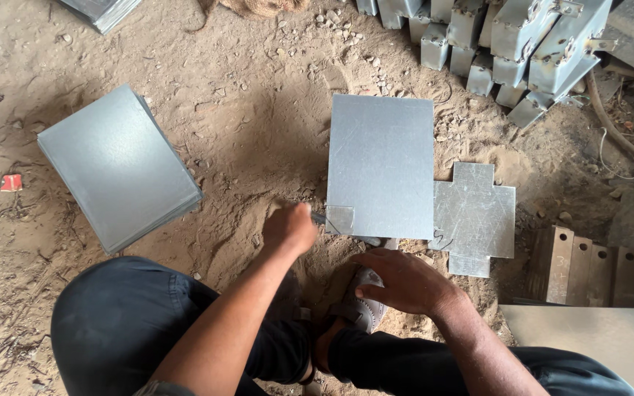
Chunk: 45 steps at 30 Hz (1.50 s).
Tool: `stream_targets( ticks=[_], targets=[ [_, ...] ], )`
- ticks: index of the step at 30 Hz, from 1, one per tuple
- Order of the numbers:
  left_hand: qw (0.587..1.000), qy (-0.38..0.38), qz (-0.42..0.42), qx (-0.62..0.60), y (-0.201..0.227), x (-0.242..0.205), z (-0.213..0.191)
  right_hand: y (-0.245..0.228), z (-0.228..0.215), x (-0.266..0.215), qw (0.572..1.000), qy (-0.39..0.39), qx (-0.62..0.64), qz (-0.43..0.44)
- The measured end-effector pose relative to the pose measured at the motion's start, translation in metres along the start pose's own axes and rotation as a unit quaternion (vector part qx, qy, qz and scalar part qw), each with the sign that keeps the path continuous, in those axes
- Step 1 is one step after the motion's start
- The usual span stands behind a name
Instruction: The person sits on the ground and uses a small square template and a marker to draw lines on rectangular metal sheets. They repeatedly position the template on the sheet, trace its edges, and then move the template to a new location to continue marking.
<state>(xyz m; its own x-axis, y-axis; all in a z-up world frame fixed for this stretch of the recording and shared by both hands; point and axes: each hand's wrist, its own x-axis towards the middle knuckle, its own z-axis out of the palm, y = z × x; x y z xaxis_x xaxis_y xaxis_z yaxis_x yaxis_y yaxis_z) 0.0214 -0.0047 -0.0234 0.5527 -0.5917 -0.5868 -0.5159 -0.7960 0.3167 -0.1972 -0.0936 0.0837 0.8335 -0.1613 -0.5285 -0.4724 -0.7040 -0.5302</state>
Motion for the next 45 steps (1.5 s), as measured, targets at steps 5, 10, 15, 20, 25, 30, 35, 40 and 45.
stream_targets(
  ticks=[5, 10, 15, 20, 25, 30, 35, 40, 45],
  targets=[
    [0.966, -0.006, 0.048, -0.255, 0.004, 0.029, 0.011, -0.01, -0.006, -0.001, 0.998, -0.026, 0.037, 0.044],
    [0.891, -0.101, -0.023, -0.443, 0.021, 0.033, 0.04, -0.008, -0.009, -0.006, 0.998, 0.042, 0.034, 0.029],
    [0.871, -0.118, -0.025, -0.476, 0.029, 0.024, 0.03, 0.014, -0.008, -0.011, 0.978, 0.164, -0.029, -0.123],
    [0.859, -0.163, -0.053, -0.482, 0.027, 0.015, 0.025, 0.03, -0.007, -0.009, 0.952, 0.265, 0.028, -0.148],
    [0.843, -0.172, -0.005, -0.509, 0.029, 0.02, 0.033, 0.025, -0.014, -0.012, 0.956, 0.289, 0.047, -0.038],
    [0.821, -0.194, -0.011, -0.537, 0.026, 0.021, 0.032, 0.022, -0.018, -0.01, 0.932, 0.344, 0.096, -0.063],
    [0.819, -0.194, -0.002, -0.54, 0.023, 0.014, 0.033, 0.029, -0.014, -0.006, 0.932, 0.352, 0.076, -0.035],
    [0.814, -0.195, 0.015, -0.546, 0.019, 0.01, 0.036, 0.03, -0.006, 0.002, 0.936, 0.342, 0.078, 0.005],
    [0.806, -0.22, -0.014, -0.549, 0.015, 0.013, 0.033, 0.028, -0.004, 0.005, 0.931, 0.351, 0.101, 0.026]
  ],
)
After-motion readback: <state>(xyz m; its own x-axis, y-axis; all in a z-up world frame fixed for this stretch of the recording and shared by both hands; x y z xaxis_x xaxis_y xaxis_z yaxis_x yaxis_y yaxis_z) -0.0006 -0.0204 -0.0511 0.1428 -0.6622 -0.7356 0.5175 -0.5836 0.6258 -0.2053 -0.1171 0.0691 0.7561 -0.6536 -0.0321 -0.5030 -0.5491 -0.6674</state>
